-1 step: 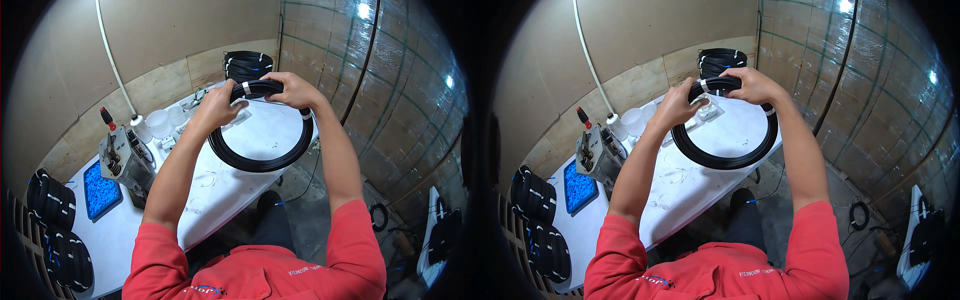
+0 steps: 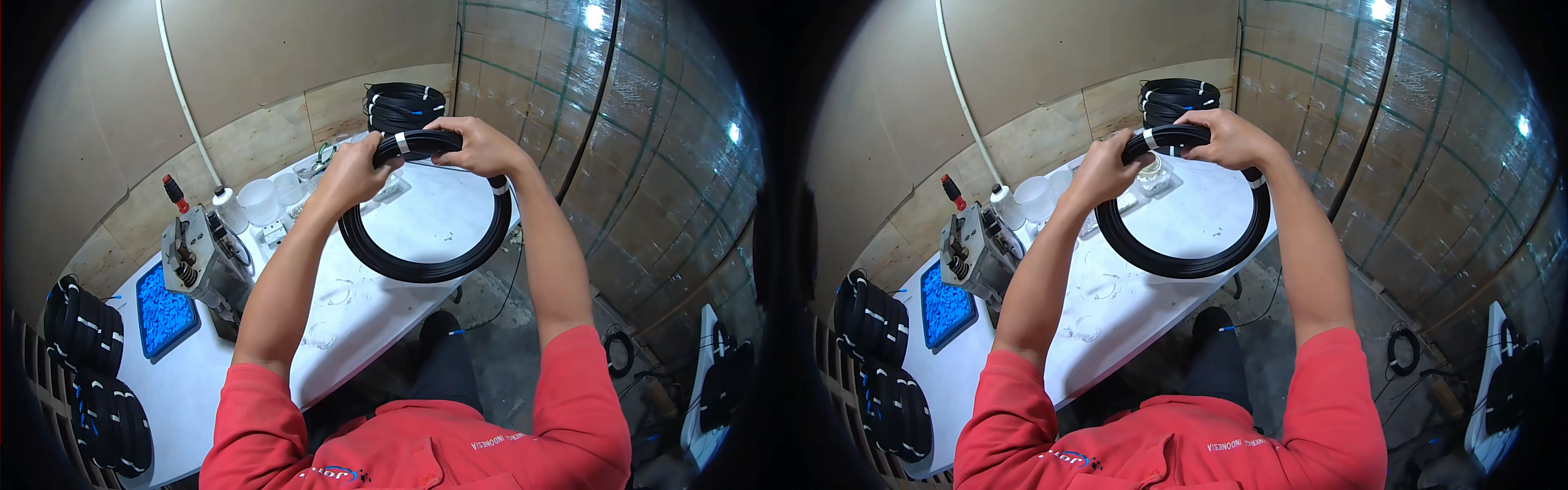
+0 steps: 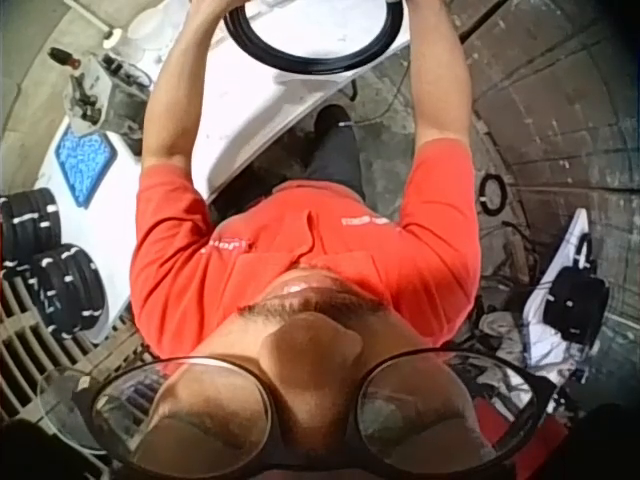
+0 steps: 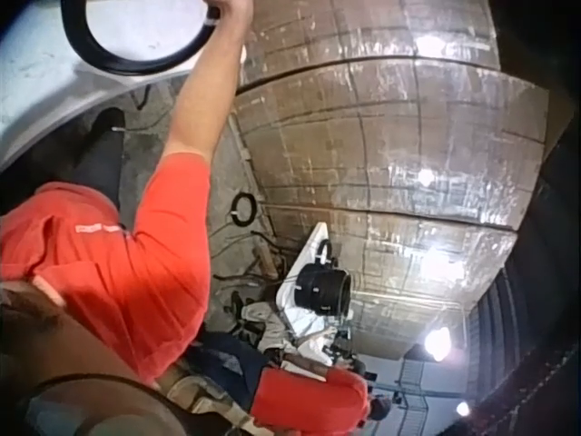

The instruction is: Assembling cable harnesses by taping wire coils and crimping connectors using an industrial crimping machine.

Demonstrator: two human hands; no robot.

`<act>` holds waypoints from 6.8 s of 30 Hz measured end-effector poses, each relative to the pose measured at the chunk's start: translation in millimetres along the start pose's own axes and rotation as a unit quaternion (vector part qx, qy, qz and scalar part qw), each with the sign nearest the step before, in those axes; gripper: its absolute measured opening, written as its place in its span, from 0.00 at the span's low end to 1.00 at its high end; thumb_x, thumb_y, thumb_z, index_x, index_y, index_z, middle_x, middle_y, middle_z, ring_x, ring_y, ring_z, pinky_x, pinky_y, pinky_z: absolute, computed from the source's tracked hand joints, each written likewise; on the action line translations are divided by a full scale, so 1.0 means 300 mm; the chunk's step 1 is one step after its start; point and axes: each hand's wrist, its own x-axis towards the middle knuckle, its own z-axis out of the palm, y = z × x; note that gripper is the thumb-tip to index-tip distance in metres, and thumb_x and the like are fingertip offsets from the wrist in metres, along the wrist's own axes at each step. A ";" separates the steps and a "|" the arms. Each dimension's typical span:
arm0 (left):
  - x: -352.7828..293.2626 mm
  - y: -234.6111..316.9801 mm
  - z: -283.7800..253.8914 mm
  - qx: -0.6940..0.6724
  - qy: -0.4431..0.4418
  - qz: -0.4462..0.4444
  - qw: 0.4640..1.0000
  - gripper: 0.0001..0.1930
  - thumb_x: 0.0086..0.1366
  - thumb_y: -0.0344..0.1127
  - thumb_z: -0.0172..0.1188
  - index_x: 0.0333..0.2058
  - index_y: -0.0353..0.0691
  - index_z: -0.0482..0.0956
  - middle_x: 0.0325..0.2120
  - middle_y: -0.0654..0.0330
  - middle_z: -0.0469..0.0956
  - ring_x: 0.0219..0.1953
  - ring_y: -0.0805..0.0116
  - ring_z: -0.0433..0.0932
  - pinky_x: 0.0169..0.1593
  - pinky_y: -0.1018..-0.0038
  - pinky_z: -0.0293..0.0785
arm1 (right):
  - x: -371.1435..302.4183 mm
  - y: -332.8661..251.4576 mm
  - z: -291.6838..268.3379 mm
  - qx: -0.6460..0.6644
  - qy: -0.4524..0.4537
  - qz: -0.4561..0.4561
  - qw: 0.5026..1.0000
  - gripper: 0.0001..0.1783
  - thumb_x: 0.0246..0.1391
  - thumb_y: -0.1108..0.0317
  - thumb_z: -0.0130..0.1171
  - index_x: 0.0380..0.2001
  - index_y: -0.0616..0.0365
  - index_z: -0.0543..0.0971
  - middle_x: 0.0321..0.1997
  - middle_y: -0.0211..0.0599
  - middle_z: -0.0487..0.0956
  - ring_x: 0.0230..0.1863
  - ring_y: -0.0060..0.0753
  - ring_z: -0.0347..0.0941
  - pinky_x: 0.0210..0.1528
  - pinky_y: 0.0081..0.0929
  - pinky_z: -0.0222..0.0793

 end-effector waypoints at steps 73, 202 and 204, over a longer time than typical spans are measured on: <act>-0.317 -0.346 0.749 0.166 -0.239 -0.219 0.931 0.21 0.64 0.50 0.61 0.42 0.35 0.82 0.43 0.45 0.76 0.43 0.44 0.81 0.44 0.52 0.78 | -0.220 0.750 0.577 -0.338 0.039 0.351 0.872 0.25 0.62 0.56 0.55 0.62 0.40 0.70 0.47 0.43 0.80 0.44 0.49 0.81 0.40 0.41 0.78; -0.307 -0.389 0.749 0.126 -0.217 -0.282 0.926 0.18 0.56 0.29 0.60 0.44 0.26 0.76 0.46 0.37 0.72 0.48 0.39 0.74 0.53 0.56 0.74 | -0.425 0.559 0.597 -0.120 -0.030 -0.011 0.992 0.24 0.52 0.49 0.66 0.47 0.51 0.80 0.39 0.37 0.79 0.50 0.43 0.69 0.67 0.46 0.50; -0.317 -0.407 0.756 0.129 -0.214 -0.268 0.930 0.18 0.55 0.29 0.60 0.44 0.26 0.76 0.45 0.37 0.73 0.48 0.39 0.74 0.53 0.56 0.74 | -0.429 0.569 0.624 -0.131 -0.011 -0.017 0.991 0.24 0.52 0.50 0.66 0.47 0.52 0.80 0.39 0.37 0.79 0.50 0.43 0.69 0.66 0.46 0.51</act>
